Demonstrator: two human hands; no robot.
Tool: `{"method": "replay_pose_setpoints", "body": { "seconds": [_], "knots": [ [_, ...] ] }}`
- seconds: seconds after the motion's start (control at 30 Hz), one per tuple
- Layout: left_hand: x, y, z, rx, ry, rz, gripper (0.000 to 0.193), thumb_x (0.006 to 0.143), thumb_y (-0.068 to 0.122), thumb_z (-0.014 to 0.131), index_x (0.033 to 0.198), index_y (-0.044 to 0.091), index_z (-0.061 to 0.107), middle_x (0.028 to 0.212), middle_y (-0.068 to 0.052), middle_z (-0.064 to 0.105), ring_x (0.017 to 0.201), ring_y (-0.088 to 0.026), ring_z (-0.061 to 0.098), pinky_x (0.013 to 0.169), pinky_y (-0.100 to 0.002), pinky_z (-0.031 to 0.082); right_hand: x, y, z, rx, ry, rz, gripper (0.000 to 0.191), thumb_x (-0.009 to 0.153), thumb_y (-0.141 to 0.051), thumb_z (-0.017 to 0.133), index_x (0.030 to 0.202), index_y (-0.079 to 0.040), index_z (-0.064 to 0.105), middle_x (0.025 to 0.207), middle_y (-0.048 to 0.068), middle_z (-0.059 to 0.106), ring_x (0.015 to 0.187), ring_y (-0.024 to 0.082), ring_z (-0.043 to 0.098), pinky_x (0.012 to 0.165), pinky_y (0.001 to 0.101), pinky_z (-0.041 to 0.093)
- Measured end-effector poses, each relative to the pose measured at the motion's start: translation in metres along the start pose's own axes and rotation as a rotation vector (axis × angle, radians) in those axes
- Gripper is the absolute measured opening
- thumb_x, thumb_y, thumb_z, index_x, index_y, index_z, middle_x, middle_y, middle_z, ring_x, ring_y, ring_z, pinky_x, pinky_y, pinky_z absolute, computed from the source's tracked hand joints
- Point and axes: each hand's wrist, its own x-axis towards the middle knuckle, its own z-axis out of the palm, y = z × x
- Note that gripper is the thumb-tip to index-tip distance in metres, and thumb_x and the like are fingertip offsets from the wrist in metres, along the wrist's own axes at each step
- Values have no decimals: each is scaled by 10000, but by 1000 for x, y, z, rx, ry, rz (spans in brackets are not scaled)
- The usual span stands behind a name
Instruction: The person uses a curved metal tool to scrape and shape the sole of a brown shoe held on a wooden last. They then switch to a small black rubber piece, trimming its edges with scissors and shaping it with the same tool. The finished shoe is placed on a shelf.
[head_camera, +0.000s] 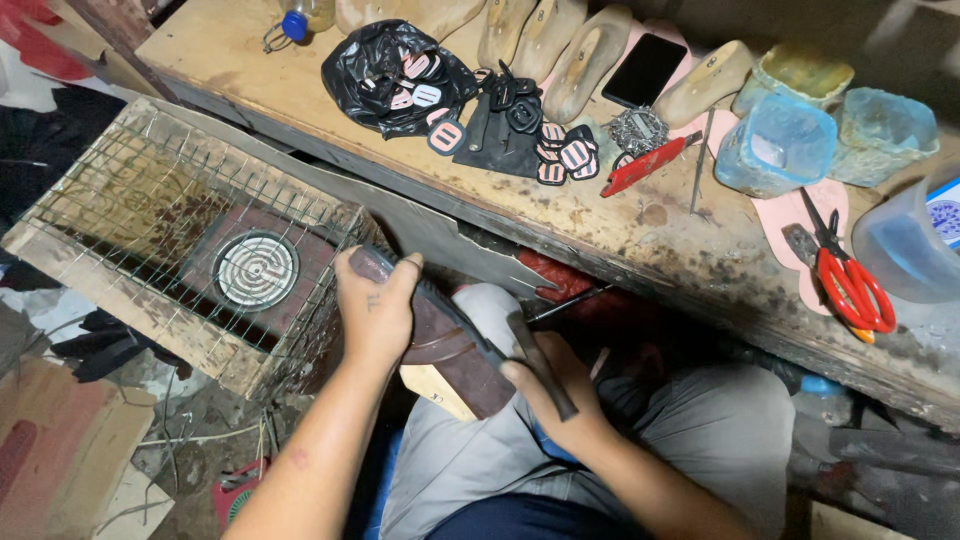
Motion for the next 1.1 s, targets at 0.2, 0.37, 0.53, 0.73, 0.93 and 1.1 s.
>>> {"method": "replay_pose_setpoints", "body": {
  "seconds": [0.2,0.37,0.53,0.73,0.93,1.1],
  "knots": [
    [5,-9,7,65,26,-19,536,785,228,831,1129,-47,525,970,-137,637,875,-234,629,829,-359,516,3,17,17,-21,-31,3,301,892,-249,702,1051,-8,615,1008,162,614,973,312,623,881,392,492],
    [29,-33,-12,-536,-103,-373,401,819,139,743,1117,-48,551,931,-155,643,803,-274,629,710,-414,534,-21,35,-9,-36,-80,265,297,813,-229,749,1012,-24,667,915,122,681,863,265,684,806,358,536],
    [32,-39,-28,-916,-263,-367,363,829,127,597,1153,-29,548,1056,-207,702,1001,-347,706,876,-485,604,-20,20,-17,179,-115,171,322,915,-204,668,1179,-20,684,1079,87,739,990,198,715,878,320,546],
    [32,-26,-25,-1023,-364,-280,476,793,98,582,1256,26,500,1121,-221,680,1096,-386,682,981,-510,566,-8,-10,-6,266,-110,306,426,875,-191,728,1255,-14,650,996,121,760,894,206,706,802,319,560],
    [29,-31,-27,-1010,-359,-281,454,813,98,590,1254,23,511,1130,-219,674,1103,-371,678,982,-504,564,-5,-11,-4,222,-118,217,415,892,-214,719,1238,3,647,1051,113,765,982,195,744,875,309,579],
    [26,-26,-25,-961,-309,-280,390,824,70,589,1203,12,518,1093,-212,684,1049,-353,696,931,-483,583,-5,-12,-4,83,-117,131,477,870,-271,735,1254,-5,641,1046,125,727,957,237,711,847,354,554]
  ]
}}
